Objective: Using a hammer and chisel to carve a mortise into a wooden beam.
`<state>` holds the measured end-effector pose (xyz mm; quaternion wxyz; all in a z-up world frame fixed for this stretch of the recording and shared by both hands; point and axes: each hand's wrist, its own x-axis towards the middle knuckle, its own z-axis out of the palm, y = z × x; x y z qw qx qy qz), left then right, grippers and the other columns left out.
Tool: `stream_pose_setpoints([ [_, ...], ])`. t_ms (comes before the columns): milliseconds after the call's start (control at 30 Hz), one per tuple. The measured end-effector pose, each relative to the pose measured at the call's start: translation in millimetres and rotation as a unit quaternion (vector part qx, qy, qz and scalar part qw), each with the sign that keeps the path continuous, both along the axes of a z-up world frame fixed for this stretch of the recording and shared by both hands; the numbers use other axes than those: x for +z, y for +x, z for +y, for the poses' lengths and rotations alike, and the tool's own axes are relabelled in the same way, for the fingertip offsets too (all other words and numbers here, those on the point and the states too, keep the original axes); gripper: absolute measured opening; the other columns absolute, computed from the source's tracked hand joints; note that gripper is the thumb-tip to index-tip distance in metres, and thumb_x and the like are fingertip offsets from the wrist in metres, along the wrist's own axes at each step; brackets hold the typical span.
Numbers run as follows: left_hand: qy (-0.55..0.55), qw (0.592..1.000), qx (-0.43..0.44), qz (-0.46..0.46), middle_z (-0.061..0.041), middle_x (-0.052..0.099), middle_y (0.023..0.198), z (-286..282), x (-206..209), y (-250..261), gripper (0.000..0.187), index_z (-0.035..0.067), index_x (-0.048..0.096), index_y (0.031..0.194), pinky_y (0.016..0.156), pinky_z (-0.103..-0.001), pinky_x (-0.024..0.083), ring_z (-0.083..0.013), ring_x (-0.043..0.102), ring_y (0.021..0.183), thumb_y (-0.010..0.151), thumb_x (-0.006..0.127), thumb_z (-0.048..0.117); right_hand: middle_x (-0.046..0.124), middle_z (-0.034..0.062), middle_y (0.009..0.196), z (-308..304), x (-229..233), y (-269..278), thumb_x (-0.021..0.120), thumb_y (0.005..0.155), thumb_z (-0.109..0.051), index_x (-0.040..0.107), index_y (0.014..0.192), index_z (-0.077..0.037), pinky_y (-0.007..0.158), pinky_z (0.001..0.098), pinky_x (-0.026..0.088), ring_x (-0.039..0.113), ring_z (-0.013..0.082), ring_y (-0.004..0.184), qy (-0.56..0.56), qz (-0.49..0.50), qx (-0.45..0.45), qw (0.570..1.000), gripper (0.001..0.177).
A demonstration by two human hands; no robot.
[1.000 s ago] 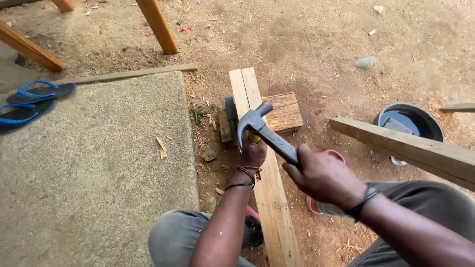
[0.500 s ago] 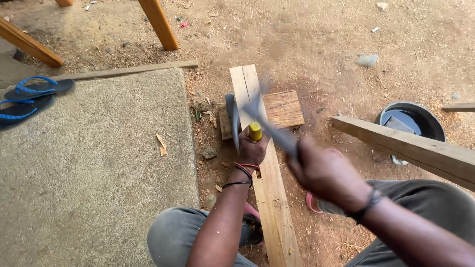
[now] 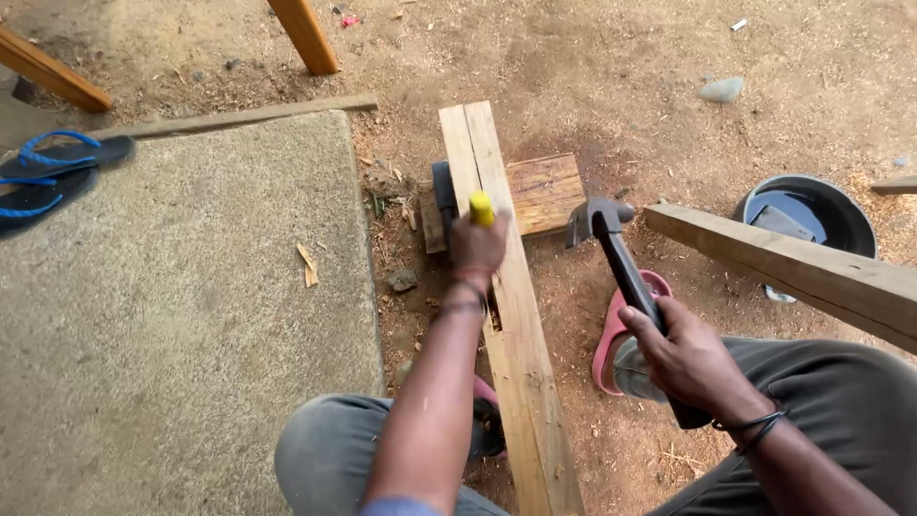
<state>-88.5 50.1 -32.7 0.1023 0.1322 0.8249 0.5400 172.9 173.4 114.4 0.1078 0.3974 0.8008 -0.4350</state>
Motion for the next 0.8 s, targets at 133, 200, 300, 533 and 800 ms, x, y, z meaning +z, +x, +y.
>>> stream_pose_setpoints([
  [133,-0.086,0.988,0.086,-0.097,-0.021,0.077,0.086,36,-34,-70,0.045,-0.002,0.078,0.093,0.077,-0.043,0.061,-0.0318,0.078,0.082,0.081,0.074,0.041,0.061,0.0075,0.061,10,1,-5,0.06,0.097,-0.049,0.064,0.098,-0.004,0.047,0.0393,0.05,0.061,0.0181,0.051,-0.019,0.008,-0.022,1.0,0.045],
  [200,-0.137,0.979,0.098,-0.112,-0.022,0.076,0.091,41,-41,-73,0.048,-0.002,0.077,0.096,0.08,-0.043,0.061,-0.0331,0.077,0.088,0.081,0.074,0.044,0.06,0.0071,0.06,10,-5,-2,0.06,0.096,-0.049,0.064,0.096,-0.005,0.046,0.0386,0.049,0.061,0.0175,0.05,-0.007,0.018,-0.002,1.0,0.044],
  [300,-0.202,0.962,0.128,-0.133,-0.024,0.074,0.101,47,-36,-81,0.052,-0.002,0.076,0.101,0.086,-0.043,0.059,-0.035,0.074,0.097,0.082,0.075,0.047,0.059,0.0066,0.059,7,-9,-5,0.059,0.095,-0.049,0.064,0.093,-0.005,0.046,0.0379,0.047,0.059,0.0164,0.05,0.004,0.041,0.027,0.999,0.044],
  [533,-0.048,0.971,-0.03,-0.232,-0.009,0.066,0.076,28,-35,-76,0.038,0.007,0.065,0.086,0.066,-0.041,0.058,-0.0226,0.067,0.068,0.091,0.073,0.044,0.058,0.0071,0.059,1,2,1,0.06,0.095,-0.048,0.063,0.092,-0.003,0.045,0.0382,0.047,0.059,0.0172,0.05,-0.007,0.029,0.035,0.999,0.045],
  [800,0.35,0.876,-0.158,-0.293,0.003,0.049,0.052,-32,98,-32,0.03,0.017,0.052,0.07,0.038,-0.029,0.045,-0.0094,0.05,0.04,0.09,0.075,0.02,0.058,0.0054,0.057,3,7,-10,0.059,0.097,-0.049,0.065,0.103,-0.006,0.043,0.0363,0.046,0.059,0.0164,0.047,-0.068,0.02,-0.024,0.997,0.044],
])
